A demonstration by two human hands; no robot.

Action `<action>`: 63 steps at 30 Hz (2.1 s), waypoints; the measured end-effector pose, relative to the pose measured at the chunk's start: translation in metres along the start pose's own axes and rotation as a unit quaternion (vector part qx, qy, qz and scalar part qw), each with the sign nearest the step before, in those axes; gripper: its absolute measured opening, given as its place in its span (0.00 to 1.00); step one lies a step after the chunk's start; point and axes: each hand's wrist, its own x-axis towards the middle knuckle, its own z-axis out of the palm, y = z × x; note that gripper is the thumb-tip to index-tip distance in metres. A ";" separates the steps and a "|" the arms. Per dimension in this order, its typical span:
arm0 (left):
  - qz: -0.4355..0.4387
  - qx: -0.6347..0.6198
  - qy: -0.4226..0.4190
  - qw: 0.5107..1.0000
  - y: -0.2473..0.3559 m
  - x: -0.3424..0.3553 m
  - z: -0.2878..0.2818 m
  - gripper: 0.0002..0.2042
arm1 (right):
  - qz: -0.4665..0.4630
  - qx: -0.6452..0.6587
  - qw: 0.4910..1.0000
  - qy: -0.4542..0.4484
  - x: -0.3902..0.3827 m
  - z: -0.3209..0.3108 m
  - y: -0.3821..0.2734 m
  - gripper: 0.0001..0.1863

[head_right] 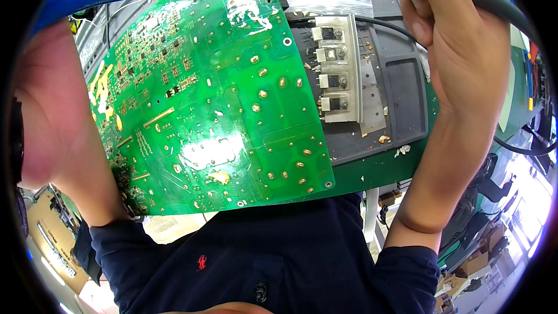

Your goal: The person solders components onto a green circuit board using a soldering iron and applies a blue desoldering pump to the board.

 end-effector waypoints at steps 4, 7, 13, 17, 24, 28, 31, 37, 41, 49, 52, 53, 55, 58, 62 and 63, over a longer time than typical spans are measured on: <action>0.000 0.012 -0.004 1.000 0.005 -0.002 0.003 0.14 | 0.005 0.020 1.000 -0.011 0.002 -0.001 0.001 0.16; 0.003 0.013 -0.017 1.000 0.007 -0.002 0.003 0.14 | 0.006 0.025 1.000 -0.011 0.002 -0.001 0.001 0.16; 0.006 0.011 -0.061 0.998 0.007 0.002 0.004 0.14 | 0.015 0.034 0.999 -0.017 0.003 0.001 0.001 0.14; 0.010 0.014 -0.094 0.995 0.007 0.007 0.007 0.14 | 0.013 0.021 0.999 -0.031 0.003 0.005 -0.002 0.11; 0.022 0.017 -0.151 0.988 0.008 0.013 0.013 0.14 | 0.014 0.014 0.999 -0.029 0.004 0.006 0.000 0.13; 0.027 0.012 -0.186 0.982 0.007 0.021 0.019 0.14 | 0.006 0.046 0.998 -0.031 0.001 0.007 -0.007 0.11; 0.036 0.015 -0.215 0.976 0.007 0.027 0.022 0.15 | 0.003 0.071 0.997 0.007 0.000 0.019 -0.017 0.09; 0.061 0.021 -0.275 0.959 0.001 0.040 0.034 0.15 | 0.078 0.079 0.994 -0.001 0.002 0.019 -0.035 0.11; 0.098 0.038 -0.308 0.946 -0.007 0.039 0.044 0.15 | 0.005 0.053 0.998 -0.041 0.005 0.006 0.003 0.13; 0.139 0.070 -0.297 0.942 -0.011 0.032 0.054 0.15 | -0.007 0.041 0.998 -0.045 0.005 0.009 0.000 0.14; 0.145 0.071 -0.294 0.942 -0.013 0.033 0.054 0.15 | 0.002 0.043 0.998 -0.046 0.005 0.008 0.001 0.14; 0.145 0.070 -0.294 0.942 -0.013 0.033 0.055 0.15 | 0.004 0.039 0.998 -0.045 0.005 0.007 0.001 0.14; 0.143 0.073 -0.295 0.942 -0.011 0.033 0.055 0.14 | 0.002 0.040 0.998 -0.052 0.007 0.006 0.002 0.14; 0.142 0.071 -0.306 0.939 -0.012 0.034 0.056 0.14 | 0.027 0.057 0.997 -0.039 0.007 0.008 -0.003 0.13; 0.135 0.073 -0.306 0.940 -0.012 0.035 0.055 0.14 | 0.084 0.084 0.993 -0.016 0.004 0.011 -0.025 0.11; 0.133 0.074 -0.304 0.940 -0.012 0.035 0.054 0.14 | 0.085 0.087 0.992 -0.024 0.003 0.012 -0.026 0.11</action>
